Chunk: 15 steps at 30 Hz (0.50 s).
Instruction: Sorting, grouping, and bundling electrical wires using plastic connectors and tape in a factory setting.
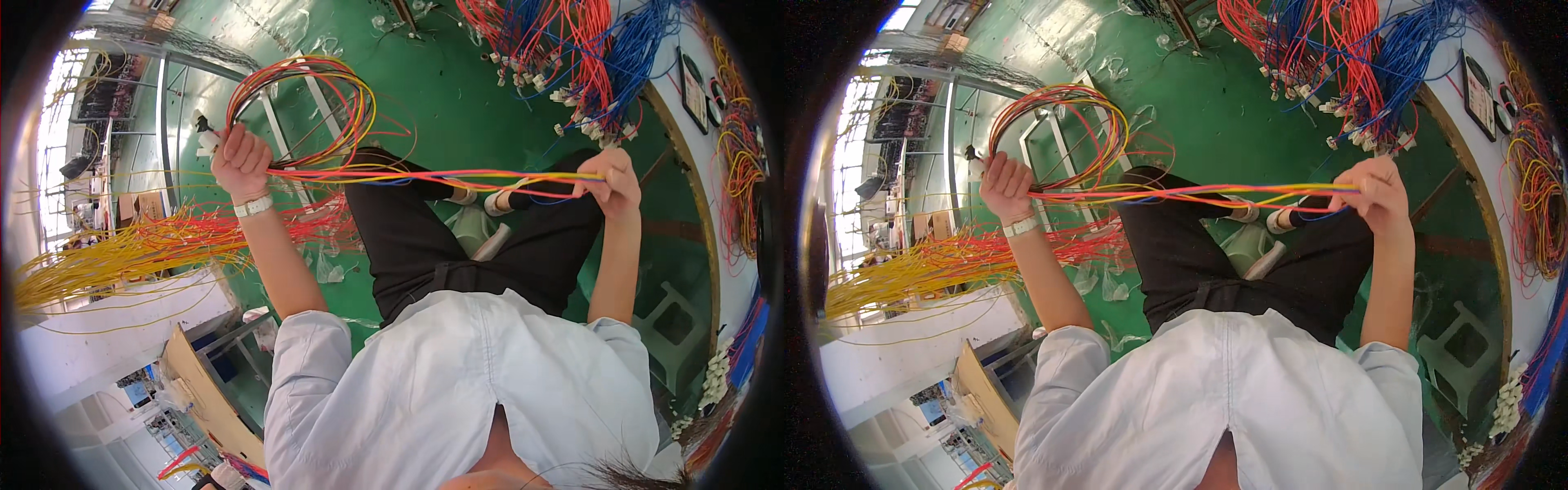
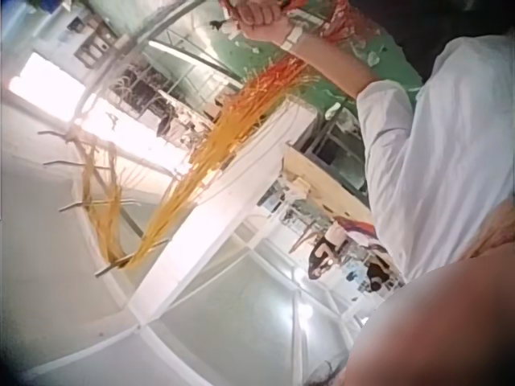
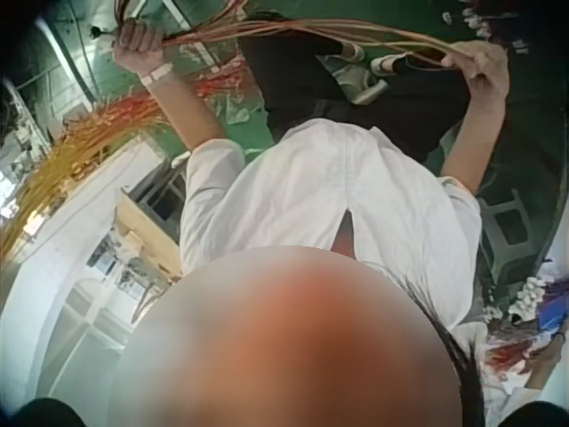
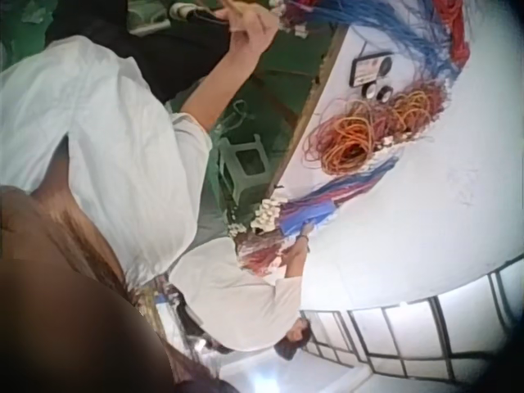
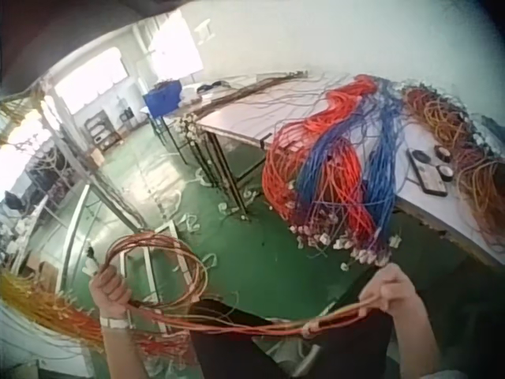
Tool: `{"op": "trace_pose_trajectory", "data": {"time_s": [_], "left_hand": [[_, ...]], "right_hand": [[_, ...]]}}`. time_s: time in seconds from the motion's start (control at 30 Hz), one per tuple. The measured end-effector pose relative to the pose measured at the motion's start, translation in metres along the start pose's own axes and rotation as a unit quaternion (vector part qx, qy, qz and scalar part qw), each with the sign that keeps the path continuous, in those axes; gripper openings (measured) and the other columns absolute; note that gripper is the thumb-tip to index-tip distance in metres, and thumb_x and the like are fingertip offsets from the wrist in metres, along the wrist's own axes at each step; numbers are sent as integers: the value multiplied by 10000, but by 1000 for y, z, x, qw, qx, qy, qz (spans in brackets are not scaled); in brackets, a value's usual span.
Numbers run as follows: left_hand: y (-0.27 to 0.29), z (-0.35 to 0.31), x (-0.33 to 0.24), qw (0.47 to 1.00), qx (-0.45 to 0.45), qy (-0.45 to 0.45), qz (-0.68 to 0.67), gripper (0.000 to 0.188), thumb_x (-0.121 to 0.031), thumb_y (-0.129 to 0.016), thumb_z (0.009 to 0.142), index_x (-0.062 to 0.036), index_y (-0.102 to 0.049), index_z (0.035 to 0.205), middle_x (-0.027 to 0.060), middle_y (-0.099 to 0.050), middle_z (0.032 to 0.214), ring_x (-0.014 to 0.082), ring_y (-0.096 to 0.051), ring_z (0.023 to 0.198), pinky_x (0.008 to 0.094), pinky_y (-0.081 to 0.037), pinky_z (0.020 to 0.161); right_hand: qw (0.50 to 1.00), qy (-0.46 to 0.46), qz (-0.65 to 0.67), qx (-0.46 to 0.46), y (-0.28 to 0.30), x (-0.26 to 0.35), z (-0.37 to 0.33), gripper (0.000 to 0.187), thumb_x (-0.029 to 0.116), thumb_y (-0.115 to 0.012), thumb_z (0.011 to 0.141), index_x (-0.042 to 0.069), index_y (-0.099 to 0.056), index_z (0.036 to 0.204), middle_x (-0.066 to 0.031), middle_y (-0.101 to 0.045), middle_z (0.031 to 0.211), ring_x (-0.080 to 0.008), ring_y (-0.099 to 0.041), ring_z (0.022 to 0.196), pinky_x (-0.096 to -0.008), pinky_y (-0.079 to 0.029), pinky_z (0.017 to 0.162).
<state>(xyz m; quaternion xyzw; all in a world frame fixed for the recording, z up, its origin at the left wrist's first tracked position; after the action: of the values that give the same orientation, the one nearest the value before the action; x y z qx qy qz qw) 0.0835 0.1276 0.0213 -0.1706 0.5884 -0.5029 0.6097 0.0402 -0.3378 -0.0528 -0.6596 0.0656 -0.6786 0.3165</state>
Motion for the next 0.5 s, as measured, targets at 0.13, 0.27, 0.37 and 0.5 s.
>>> {"op": "trace_pose_trajectory", "data": {"time_s": [0.13,0.27,0.37,0.5], "left_hand": [[-15,-4,-9,998,51,-29,-31,377,-242,-380,998,-128,-399,639,-108,-291,417,10,-186,291,194,-163,292],[-39,-8,-19,987,102,-76,-97,387,-206,-385,981,-138,-394,600,-78,-344,405,10,-252,287,182,-200,286],[-48,-8,-22,985,104,-79,-117,385,-204,-391,978,-133,-399,599,-74,-355,409,11,-257,289,183,-196,292],[-58,-7,-24,983,111,-91,-116,389,-210,-393,979,-136,-390,598,-71,-354,406,10,-249,279,182,-185,289]], "right_hand": [[980,23,4,200,-65,21,-10,290,192,-645,766,-2,-599,556,-97,-561,467,-218,-544,419,-298,-451,438],[961,-53,-56,264,-92,4,-16,308,215,-675,751,-14,-623,552,-106,-582,492,-193,-493,357,-297,-434,391],[963,-153,-151,160,-62,-29,-6,339,289,-714,723,-28,-631,637,-94,-629,590,-130,-596,499,-225,-433,472],[963,-198,-153,99,-45,-52,-4,274,238,-684,743,-28,-631,702,-77,-626,658,-108,-595,521,-201,-411,474]]}}
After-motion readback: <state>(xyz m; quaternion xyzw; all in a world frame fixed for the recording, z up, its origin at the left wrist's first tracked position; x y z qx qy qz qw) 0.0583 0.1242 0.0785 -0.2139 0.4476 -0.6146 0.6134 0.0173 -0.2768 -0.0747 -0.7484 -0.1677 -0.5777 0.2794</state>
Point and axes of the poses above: each hand's wrist, its own z-axis towards the middle knuckle, its own y-axis out of the back of the hand, x = y × z, the point moved 10 cm from there along z, towards the middle knuckle
